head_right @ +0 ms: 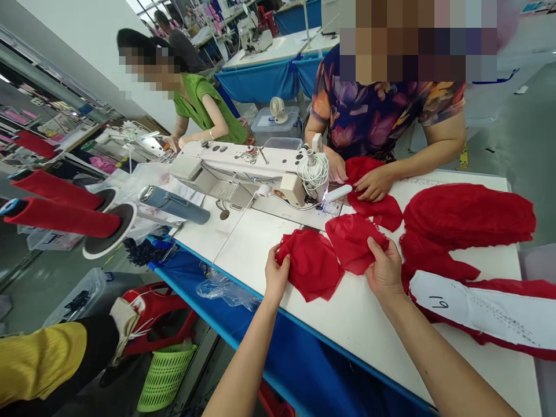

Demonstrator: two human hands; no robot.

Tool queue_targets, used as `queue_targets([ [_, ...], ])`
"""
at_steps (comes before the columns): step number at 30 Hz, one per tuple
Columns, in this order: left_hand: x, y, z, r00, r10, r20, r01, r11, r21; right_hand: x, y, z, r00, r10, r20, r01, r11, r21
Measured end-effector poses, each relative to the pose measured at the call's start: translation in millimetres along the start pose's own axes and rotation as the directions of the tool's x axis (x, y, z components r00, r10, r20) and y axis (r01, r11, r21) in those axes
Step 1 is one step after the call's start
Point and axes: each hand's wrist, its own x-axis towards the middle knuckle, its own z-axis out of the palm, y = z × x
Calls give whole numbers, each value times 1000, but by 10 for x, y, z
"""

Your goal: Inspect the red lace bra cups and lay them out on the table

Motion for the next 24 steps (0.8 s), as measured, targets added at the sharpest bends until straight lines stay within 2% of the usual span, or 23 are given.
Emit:
queue_targets([
  [5, 107, -50, -146, 990, 117, -81, -89, 955, 283, 13, 68, -69, 995, -95, -28, 92, 992, -83],
  [9, 129, 9, -244, 983, 147, -111, -92, 916, 391, 23, 109, -97, 986, -165, -40, 152, 964, -219],
  [13, 119, 109, -278, 972, 193, -134, -86, 821, 564, 14, 131, -132, 981, -193, -38, 162, 902, -401],
  [19, 117, 184, -308, 963, 232, -138, -99, 779, 619, -125, 10, -154, 982, -185, 23, 159, 768, -620],
  [24, 89, 100, -345, 916, 374, -142, -258, 824, 505, -222, -21, -170, 956, -204, 209, 287, 529, -798],
])
